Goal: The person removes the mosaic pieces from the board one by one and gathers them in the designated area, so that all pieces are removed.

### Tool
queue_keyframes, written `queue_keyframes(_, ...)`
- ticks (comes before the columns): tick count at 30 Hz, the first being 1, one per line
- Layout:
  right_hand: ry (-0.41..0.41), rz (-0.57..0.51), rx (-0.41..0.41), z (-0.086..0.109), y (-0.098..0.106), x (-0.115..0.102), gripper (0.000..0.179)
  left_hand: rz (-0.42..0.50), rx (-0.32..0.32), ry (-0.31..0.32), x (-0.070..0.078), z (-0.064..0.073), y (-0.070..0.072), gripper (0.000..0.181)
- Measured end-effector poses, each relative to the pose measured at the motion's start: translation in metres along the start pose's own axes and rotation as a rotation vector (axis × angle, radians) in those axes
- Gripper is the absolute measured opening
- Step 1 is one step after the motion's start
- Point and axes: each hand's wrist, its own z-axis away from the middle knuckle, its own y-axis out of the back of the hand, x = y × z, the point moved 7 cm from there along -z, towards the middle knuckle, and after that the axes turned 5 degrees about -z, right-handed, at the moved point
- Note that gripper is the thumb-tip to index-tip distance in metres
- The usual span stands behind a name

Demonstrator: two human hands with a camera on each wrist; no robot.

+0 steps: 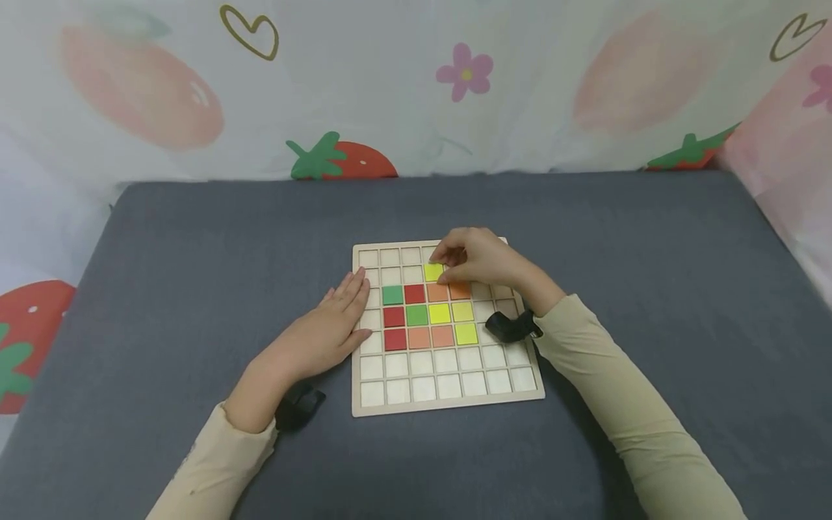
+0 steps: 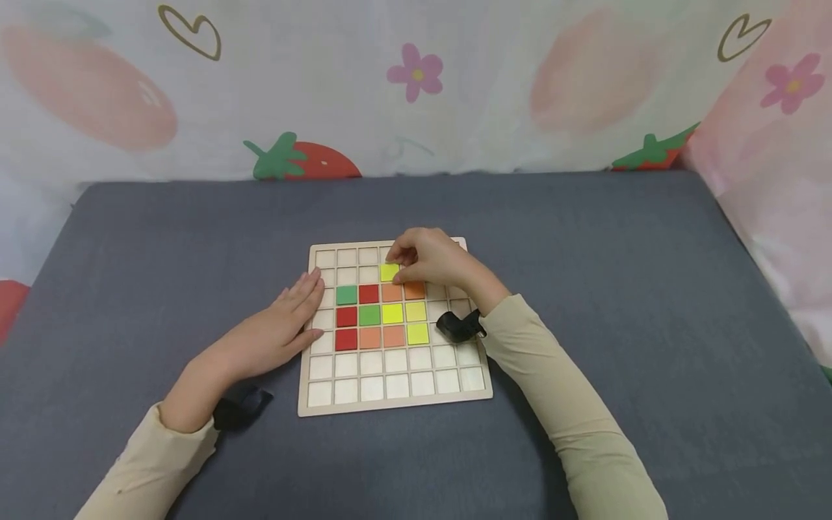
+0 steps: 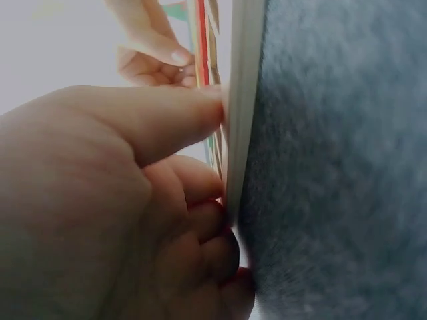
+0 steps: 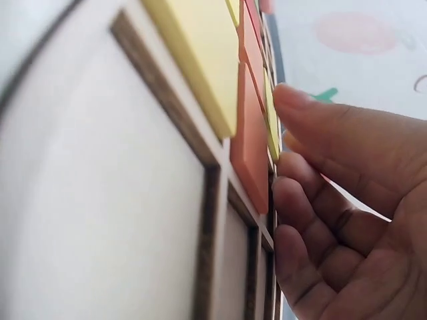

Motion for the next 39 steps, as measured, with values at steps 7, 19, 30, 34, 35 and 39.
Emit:
queue_keyframes(7, 0.014, 0.050, 0.011, -0.0014, -0.0018, -0.0004, 0.021, 0.025, 0.009, -0.001, 0.0003, 0.0007, 0.0008, 0.068)
queue_keyframes(19, 0.060, 0.086, 0.020, 0.0016, -0.0025, -0.0016, 0.020, 0.028, -0.014, -0.003, 0.0006, 0.0001, 0.0005, 0.068)
queue_keyframes(30, 0.057, 0.082, 0.025, -0.0006, -0.0033, -0.0002, 0.019, 0.019, -0.010, 0.004, -0.0001, 0.0003, 0.0005, 0.068)
queue_keyframes(34, 0.066, 0.098, 0.030, -0.0002, -0.0033, -0.0019, 0.018, 0.013, -0.001, 0.004, 0.0000, 0.0002, 0.0012, 0.068)
queue_keyframes(35, 0.070, 0.102, 0.031, 0.0001, -0.0034, -0.0025, 0.018, 0.013, -0.001, 0.004, 0.0000, 0.0001, 0.0012, 0.068)
queue_keyframes(39, 0.087, 0.132, 0.041, 0.0010, -0.0037, -0.0047, 0.018, 0.015, 0.000, 0.002, -0.0003, -0.0002, 0.0001, 0.068)
